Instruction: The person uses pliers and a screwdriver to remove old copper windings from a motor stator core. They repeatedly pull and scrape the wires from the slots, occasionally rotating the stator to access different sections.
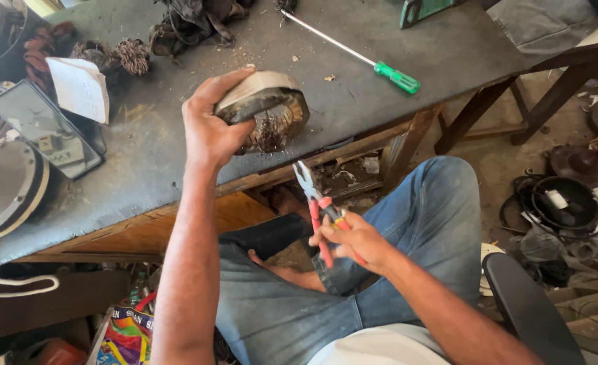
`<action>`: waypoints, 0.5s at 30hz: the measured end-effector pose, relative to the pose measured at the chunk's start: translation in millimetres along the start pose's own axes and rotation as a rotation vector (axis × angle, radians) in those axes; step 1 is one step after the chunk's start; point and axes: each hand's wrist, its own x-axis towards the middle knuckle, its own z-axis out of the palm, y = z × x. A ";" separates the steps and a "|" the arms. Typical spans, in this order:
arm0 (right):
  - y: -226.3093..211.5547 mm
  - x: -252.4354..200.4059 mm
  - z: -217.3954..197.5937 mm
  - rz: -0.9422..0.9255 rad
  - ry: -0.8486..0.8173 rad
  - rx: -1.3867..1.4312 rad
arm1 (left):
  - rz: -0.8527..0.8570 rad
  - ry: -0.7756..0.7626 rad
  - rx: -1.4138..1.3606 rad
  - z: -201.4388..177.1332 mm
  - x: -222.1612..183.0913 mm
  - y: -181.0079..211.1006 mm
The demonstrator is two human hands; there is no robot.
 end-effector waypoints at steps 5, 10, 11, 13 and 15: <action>-14.2 -14.7 10.9 0.023 -0.226 0.417 | 0.053 -0.002 0.255 -2.4 -5.8 22.3; -33.0 -4.5 27.4 -0.072 -0.586 0.701 | 0.028 0.045 0.364 3.8 -11.6 33.3; -33.9 -1.9 29.2 -0.060 -0.604 0.749 | 0.026 0.049 0.371 4.8 -13.5 33.0; -35.4 4.5 32.8 -0.067 -0.643 0.823 | 0.026 0.060 0.389 4.9 -15.3 31.7; -37.3 11.7 35.9 -0.066 -0.670 0.897 | 0.062 0.059 0.355 3.7 -16.5 29.9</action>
